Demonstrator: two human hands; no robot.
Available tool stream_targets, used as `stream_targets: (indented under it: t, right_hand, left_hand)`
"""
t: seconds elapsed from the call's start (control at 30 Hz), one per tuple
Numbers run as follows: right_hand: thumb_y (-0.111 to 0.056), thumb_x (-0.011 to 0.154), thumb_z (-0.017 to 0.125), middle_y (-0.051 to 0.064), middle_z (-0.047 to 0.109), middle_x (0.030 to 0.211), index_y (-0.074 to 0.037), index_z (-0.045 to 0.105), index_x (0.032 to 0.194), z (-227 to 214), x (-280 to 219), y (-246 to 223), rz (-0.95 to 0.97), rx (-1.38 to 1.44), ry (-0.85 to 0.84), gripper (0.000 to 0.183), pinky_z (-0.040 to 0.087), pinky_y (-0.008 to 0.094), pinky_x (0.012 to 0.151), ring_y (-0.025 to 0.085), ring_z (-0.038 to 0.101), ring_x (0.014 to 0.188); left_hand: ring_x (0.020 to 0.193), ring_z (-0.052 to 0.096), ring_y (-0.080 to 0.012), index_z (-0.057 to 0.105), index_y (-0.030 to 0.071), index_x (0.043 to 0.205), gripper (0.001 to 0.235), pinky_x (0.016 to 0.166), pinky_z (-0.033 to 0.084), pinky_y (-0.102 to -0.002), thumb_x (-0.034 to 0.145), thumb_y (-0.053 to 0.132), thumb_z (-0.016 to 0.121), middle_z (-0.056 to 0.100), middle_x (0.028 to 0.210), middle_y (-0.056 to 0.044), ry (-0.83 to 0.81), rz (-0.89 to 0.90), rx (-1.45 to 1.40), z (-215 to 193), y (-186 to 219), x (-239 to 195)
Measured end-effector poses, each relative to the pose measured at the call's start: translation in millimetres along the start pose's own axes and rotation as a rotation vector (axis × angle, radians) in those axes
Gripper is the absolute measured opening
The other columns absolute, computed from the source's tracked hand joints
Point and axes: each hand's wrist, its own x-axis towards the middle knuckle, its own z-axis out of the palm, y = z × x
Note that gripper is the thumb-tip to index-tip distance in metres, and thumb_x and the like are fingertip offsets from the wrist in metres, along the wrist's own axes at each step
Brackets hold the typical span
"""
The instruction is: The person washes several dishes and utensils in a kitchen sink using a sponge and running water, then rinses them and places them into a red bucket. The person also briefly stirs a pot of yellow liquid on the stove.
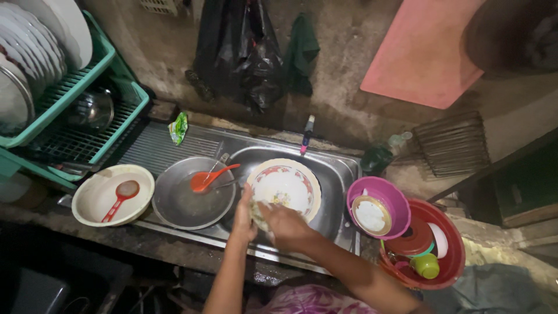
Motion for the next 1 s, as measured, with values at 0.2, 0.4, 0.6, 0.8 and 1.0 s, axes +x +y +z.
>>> stream_targets:
  t: [0.2,0.4,0.6,0.8,1.0]
  right_hand:
    - [-0.003,0.074,0.080,0.015,0.076,0.105,-0.011,0.063,0.141,-53,0,33,0.085,0.673,0.164,0.069,0.060,0.037,0.070,0.024,0.074,0.084]
    - [0.000,0.083,0.082,0.014,0.078,0.093,0.005,0.075,0.113,-45,24,137,0.170,1.294,0.483,0.032,0.060,0.035,0.063,0.025,0.075,0.076]
    - [-0.002,0.073,0.080,0.010,0.080,0.098,-0.004,0.073,0.114,-24,48,171,0.096,0.594,0.972,0.042,0.057,0.033,0.079,0.021,0.074,0.086]
    - [-0.018,0.079,0.082,0.015,0.074,0.104,-0.006,0.069,0.118,-55,21,90,0.035,0.408,0.879,0.043,0.056,0.037,0.083,0.030,0.075,0.093]
    - [-0.023,0.083,0.077,0.020,0.064,0.134,-0.010,0.065,0.135,-35,10,11,-0.401,-0.032,0.727,0.056,0.039,0.055,0.111,0.040,0.055,0.131]
  left_hand:
    - [0.111,0.067,-0.0287,0.051,0.008,0.142,0.082,0.085,0.056,-0.051,0.090,0.071,0.046,0.064,0.131,-0.015,-0.148,-0.143,0.128,-2,11,3]
    - [0.113,0.068,-0.0194,0.052,0.008,0.140,0.052,0.094,0.058,-0.044,0.096,0.035,0.057,0.069,0.127,-0.007,-0.099,-0.043,0.111,-33,-5,15]
    - [0.113,0.069,-0.0233,0.057,-0.004,0.133,0.039,0.100,0.056,-0.040,0.104,0.022,0.056,0.068,0.127,-0.015,-0.242,0.015,-0.087,-32,0,15]
    - [0.106,0.070,-0.0227,0.060,-0.002,0.132,0.040,0.093,0.057,-0.038,0.101,0.023,0.057,0.070,0.121,-0.014,-0.042,0.077,0.070,18,5,-2]
    - [0.101,0.068,-0.0181,0.062,0.005,0.129,0.031,0.087,0.055,-0.034,0.100,0.014,0.055,0.070,0.117,-0.009,-0.018,0.356,0.276,42,-10,-1]
